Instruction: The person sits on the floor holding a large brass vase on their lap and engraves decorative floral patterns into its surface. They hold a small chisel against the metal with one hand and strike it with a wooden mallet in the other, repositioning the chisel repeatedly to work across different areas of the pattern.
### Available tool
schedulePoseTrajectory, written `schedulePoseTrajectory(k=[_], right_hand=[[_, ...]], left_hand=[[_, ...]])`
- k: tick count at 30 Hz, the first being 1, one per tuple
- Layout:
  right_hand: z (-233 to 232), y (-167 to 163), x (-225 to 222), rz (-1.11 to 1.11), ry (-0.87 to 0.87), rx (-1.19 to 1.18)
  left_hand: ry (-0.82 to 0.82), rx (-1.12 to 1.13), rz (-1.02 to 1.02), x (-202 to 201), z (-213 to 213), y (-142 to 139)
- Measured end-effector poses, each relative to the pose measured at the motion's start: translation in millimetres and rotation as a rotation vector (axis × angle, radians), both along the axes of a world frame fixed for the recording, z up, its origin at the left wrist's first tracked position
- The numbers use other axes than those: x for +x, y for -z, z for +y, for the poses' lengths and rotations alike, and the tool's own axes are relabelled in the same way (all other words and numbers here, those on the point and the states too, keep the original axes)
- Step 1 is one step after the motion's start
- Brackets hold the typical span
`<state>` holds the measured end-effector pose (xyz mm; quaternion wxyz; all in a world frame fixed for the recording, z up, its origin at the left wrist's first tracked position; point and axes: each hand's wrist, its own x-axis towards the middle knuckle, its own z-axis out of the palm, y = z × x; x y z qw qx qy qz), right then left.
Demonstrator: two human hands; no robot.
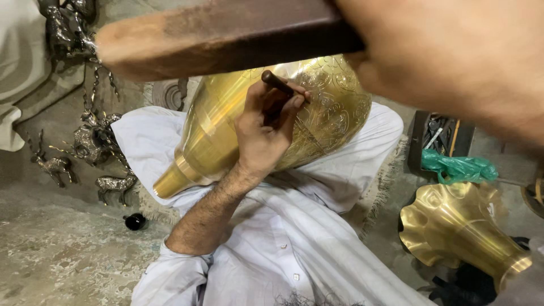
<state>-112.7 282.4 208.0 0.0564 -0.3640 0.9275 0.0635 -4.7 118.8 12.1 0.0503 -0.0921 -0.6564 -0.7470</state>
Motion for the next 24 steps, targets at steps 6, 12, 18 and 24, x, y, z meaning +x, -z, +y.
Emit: schedulePoseTrajectory(k=[6, 12, 18, 24], right_hand=[[3.3, 6.5, 1.2, -0.036, 0.136, 0.15], [30.1, 29.1, -0.2, 0.007, 0.169, 0.049], [66.6, 57.0, -5.6, -0.044, 0.272, -0.076], [85.1, 68.9, 8.0, -0.043, 0.111, -0.566]], left_hand=[[0.021, -0.076, -0.009, -4.6, -5.1, -4.6], [0.151, -0.116, -0.103, -16.2, -12.1, -6.7], [0.374, -0.333, -0.041, -46.2, -24.9, -10.2], [0.511, -0.434, 0.027, -67.4, -28.2, -22.3]])
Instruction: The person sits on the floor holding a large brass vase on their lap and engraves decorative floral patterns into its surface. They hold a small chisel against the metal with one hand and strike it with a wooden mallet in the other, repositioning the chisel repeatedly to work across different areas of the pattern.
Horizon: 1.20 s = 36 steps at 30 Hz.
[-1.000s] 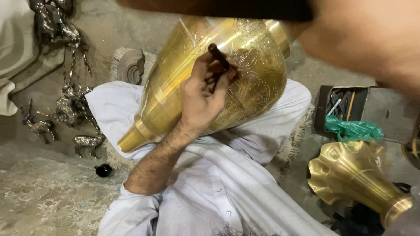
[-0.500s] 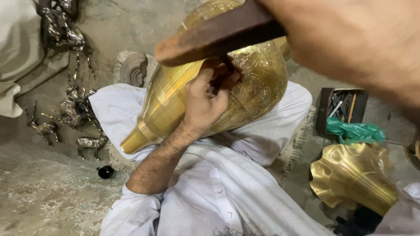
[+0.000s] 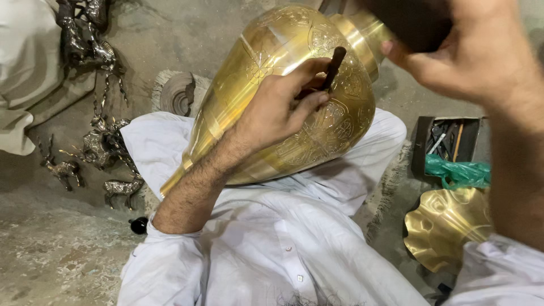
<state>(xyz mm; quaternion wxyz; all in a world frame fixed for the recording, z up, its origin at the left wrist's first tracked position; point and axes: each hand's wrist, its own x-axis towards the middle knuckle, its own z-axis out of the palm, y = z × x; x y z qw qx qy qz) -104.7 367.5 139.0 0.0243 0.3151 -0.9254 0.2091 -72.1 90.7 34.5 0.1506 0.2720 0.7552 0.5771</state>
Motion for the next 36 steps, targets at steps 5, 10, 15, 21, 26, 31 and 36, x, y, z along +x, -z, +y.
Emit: schedulePoseTrajectory(k=[5, 10, 15, 21, 26, 31, 36], right_hand=[[9.5, 6.0, 12.1, -0.023, 0.003, -0.073], [12.0, 6.6, 13.9, -0.033, 0.048, 0.084], [8.1, 4.9, 13.2, -0.02, 0.027, 0.124], [5.7, 7.2, 14.0, 0.02, 0.076, 0.175], [-0.7, 0.3, 15.5, -0.09, 0.08, -0.03], [-10.9, -16.6, 18.9, 0.012, 0.036, 0.092], [-13.2, -20.1, 18.2, -0.052, 0.101, 0.093]], left_hand=[[-0.017, 0.044, 0.084, 2.3, -5.4, 0.2], [-0.013, 0.041, 0.088, 4.4, -5.5, 1.9], [0.003, 0.007, 0.069, 3.5, -5.8, -3.0], [0.0, 0.044, 0.045, 3.5, -8.5, -6.1], [0.018, 0.041, 0.105, 3.6, -7.5, -3.0], [0.043, -0.002, 0.155, 2.0, -4.8, 0.5], [0.033, 0.013, 0.102, 4.2, -9.1, -0.4]])
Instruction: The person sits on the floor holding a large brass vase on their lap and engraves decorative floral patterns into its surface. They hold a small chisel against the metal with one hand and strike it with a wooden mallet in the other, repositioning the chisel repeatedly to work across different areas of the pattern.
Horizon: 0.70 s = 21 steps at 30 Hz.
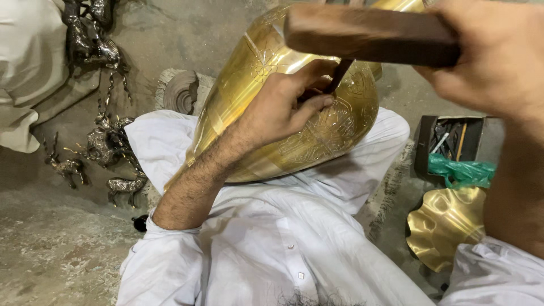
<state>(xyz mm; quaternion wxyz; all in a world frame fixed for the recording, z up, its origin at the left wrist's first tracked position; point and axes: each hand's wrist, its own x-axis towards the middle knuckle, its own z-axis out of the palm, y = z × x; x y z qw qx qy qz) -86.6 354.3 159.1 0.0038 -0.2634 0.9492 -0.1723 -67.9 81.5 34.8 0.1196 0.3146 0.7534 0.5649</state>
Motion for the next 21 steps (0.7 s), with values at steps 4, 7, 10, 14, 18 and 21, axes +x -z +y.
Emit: schedulePoseTrajectory(k=[4, 7, 10, 14, 18, 21], right_hand=[[6.5, 6.1, 6.1, 0.013, -0.009, -0.058], [15.2, 8.3, 14.8, 0.051, 0.052, 0.112], [19.2, 15.2, 25.6, -0.077, 0.129, -0.186], [26.8, 21.8, 35.8, 0.097, 0.137, -0.061], [33.7, 34.1, 45.4, 0.061, 0.151, -0.062], [43.4, 45.1, 53.2, 0.06, 0.244, -0.054]], left_hand=[[0.038, 0.027, 0.036, 0.7, -0.2, -1.7], [0.055, -0.067, 0.058, -0.3, 1.8, -2.7], [0.084, -0.137, -0.005, 0.2, 2.4, -4.6], [0.119, -0.086, 0.109, 0.0, 6.6, -9.7], [0.148, -0.23, 0.022, 0.2, 5.0, -14.8], [0.076, 0.01, -0.023, 3.5, -1.8, -14.8]])
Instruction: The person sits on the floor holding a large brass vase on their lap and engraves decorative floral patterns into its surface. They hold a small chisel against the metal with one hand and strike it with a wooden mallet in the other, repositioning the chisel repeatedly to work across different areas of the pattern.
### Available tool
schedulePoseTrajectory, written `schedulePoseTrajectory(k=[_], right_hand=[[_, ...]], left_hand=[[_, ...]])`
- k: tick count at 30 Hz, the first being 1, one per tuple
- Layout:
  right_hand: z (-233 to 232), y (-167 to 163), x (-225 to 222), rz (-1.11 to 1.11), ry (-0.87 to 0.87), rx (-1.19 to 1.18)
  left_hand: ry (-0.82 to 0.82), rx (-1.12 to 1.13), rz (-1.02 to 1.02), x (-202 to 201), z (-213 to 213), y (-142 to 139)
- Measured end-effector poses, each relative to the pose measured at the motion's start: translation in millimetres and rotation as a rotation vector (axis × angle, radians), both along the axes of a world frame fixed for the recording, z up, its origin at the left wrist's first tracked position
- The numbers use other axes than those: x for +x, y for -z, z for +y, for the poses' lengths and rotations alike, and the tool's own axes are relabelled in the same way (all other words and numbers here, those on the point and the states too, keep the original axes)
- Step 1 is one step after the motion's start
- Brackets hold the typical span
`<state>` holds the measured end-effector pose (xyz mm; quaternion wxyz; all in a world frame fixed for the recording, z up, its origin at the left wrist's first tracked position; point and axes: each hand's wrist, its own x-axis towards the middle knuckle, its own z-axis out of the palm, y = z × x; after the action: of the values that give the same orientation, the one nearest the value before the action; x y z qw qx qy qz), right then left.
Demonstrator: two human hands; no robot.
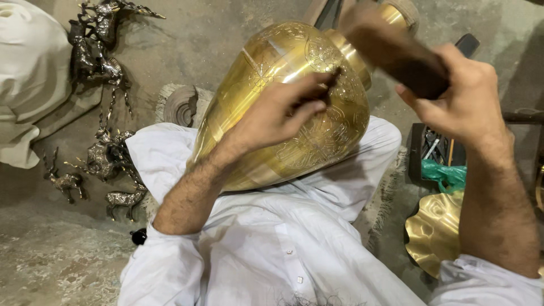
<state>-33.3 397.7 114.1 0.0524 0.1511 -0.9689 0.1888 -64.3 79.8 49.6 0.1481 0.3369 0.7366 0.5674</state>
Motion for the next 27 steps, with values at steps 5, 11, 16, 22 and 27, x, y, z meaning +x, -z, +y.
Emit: schedulePoseTrajectory(k=[5, 11, 16, 22, 27], right_hand=[[2.9, 34.8, 10.0, -0.259, 0.107, -0.068], [-7.0, 55.2, 12.2, -0.241, 0.08, 0.178], [-15.7, 26.1, -5.8, -0.087, -0.008, 0.416], [-30.0, -0.2, -18.2, -0.076, -0.201, 0.01], [-40.4, 6.9, -38.5, -0.218, -0.083, -0.148]], left_hand=[[-0.176, 0.075, -0.105, 14.6, -16.7, 10.0], [-0.185, 0.095, -0.022, 18.9, -25.6, 20.1], [-0.176, 0.091, -0.012, 19.3, -31.0, 23.9], [-0.156, 0.117, 0.076, 17.2, -35.6, 35.7], [-0.18, 0.146, 0.016, 20.9, -40.3, 44.2]])
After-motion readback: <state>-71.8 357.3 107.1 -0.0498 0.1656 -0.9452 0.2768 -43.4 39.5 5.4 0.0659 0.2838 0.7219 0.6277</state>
